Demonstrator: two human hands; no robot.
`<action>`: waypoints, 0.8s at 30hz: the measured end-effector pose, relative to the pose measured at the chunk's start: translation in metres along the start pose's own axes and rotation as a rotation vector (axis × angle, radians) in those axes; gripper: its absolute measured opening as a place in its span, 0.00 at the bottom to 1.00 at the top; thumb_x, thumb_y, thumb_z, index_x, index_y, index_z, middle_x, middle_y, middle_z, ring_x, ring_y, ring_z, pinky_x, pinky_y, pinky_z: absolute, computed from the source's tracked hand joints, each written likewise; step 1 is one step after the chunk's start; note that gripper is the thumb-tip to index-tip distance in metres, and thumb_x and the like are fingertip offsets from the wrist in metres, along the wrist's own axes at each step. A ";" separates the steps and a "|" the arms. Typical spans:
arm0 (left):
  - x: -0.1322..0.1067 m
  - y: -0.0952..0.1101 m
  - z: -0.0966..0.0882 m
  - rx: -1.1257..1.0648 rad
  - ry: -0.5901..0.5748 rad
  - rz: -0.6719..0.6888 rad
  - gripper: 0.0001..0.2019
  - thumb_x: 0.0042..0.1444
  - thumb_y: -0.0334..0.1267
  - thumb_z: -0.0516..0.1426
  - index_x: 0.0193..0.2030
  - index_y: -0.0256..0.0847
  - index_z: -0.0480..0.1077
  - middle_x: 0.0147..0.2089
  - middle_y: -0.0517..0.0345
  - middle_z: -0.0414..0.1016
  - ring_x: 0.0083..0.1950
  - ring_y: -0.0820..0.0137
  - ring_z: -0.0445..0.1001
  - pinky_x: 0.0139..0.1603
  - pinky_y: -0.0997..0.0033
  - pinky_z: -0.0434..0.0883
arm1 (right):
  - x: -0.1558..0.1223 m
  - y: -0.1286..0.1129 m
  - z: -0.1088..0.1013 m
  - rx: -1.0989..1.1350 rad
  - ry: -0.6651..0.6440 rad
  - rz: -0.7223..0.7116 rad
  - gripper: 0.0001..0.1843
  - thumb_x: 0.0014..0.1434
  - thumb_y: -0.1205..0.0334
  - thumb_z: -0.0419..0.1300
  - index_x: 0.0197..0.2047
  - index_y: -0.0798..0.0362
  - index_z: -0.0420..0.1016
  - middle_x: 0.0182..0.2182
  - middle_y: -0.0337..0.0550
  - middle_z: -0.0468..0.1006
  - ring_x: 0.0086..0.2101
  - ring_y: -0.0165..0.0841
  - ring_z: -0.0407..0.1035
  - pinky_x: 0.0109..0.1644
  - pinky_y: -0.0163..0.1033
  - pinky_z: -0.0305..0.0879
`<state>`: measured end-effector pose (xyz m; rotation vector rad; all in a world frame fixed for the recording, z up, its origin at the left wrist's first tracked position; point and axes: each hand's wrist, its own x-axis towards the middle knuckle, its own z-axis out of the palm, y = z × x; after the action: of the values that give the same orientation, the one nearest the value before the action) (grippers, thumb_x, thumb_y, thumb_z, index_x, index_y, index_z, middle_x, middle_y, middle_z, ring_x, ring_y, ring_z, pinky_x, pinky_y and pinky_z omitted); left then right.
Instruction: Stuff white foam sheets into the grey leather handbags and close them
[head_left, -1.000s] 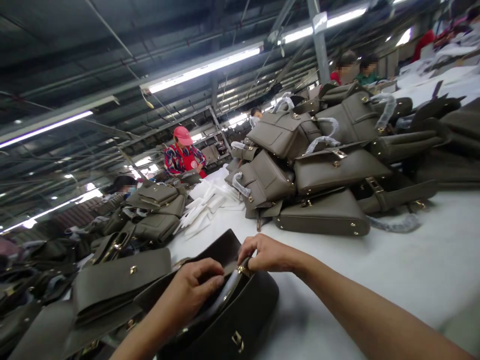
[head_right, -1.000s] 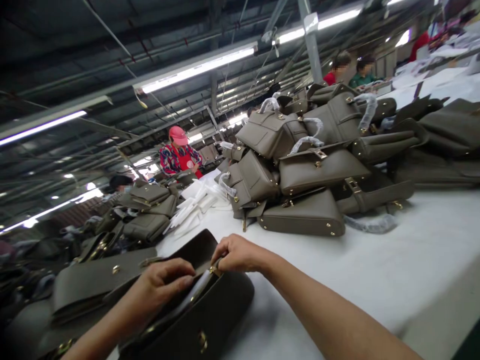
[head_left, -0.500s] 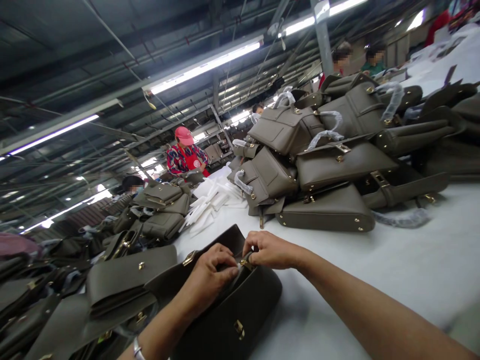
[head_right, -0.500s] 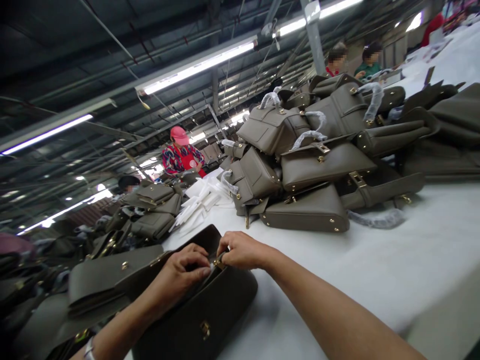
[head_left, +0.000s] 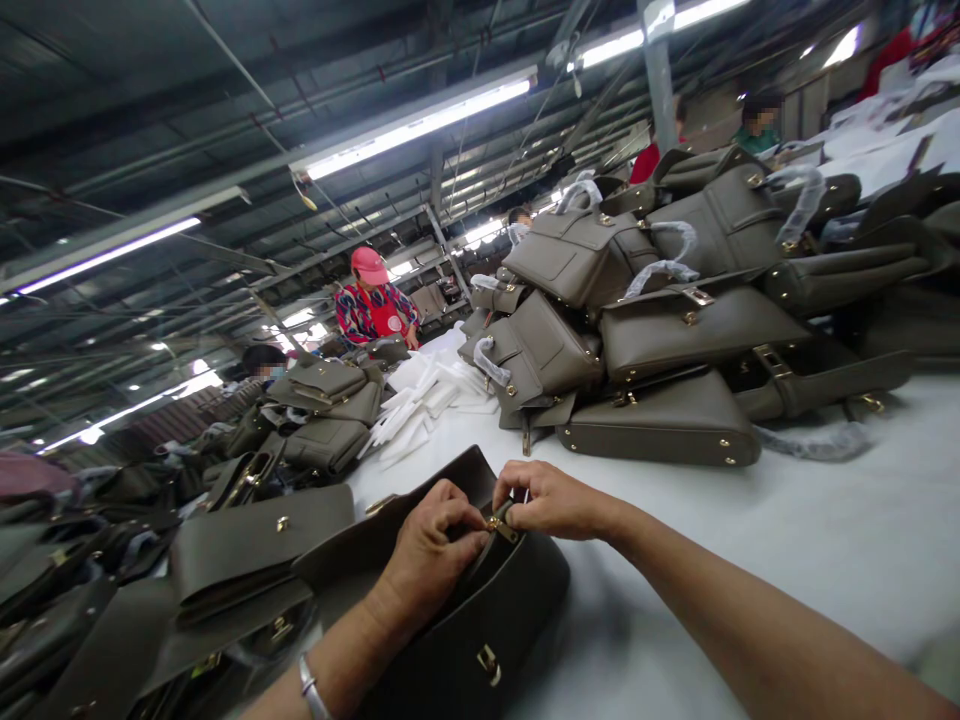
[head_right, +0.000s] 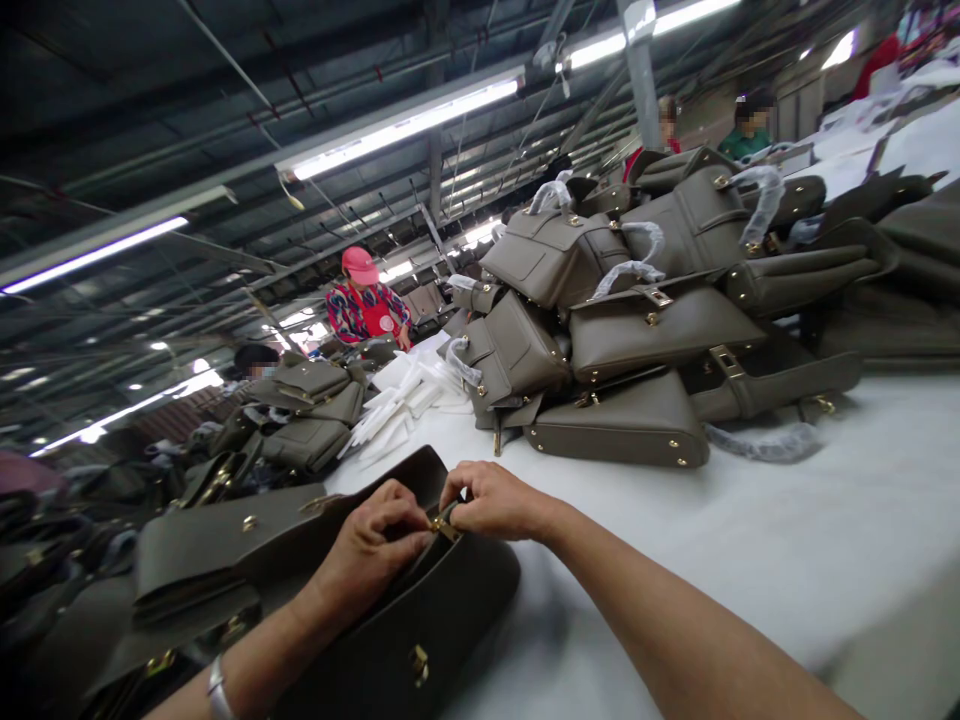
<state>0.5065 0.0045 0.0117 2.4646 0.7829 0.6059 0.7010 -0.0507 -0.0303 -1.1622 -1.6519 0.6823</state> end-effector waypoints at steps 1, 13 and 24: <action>0.000 0.001 -0.003 0.011 -0.016 0.017 0.04 0.50 0.33 0.62 0.33 0.43 0.75 0.35 0.60 0.65 0.38 0.71 0.68 0.40 0.71 0.64 | 0.000 0.001 0.001 0.020 0.008 0.000 0.11 0.42 0.76 0.59 0.30 0.54 0.77 0.30 0.36 0.71 0.32 0.29 0.65 0.36 0.33 0.59; 0.016 0.038 -0.005 0.462 -0.258 0.052 0.11 0.46 0.29 0.55 0.38 0.45 0.67 0.38 0.61 0.67 0.37 0.69 0.68 0.35 0.71 0.63 | 0.002 0.009 0.001 0.197 -0.026 -0.049 0.10 0.42 0.71 0.56 0.29 0.55 0.76 0.30 0.37 0.70 0.34 0.32 0.65 0.40 0.35 0.59; 0.020 0.029 0.000 0.977 -0.283 0.471 0.11 0.65 0.37 0.45 0.43 0.38 0.66 0.35 0.54 0.72 0.34 0.63 0.72 0.36 0.64 0.68 | -0.003 -0.001 -0.002 0.057 -0.069 -0.084 0.10 0.47 0.68 0.55 0.32 0.55 0.77 0.30 0.40 0.70 0.34 0.33 0.64 0.39 0.37 0.60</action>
<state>0.5332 -0.0041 0.0326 3.5712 0.4116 -0.0444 0.7030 -0.0536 -0.0298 -1.0329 -1.7177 0.7186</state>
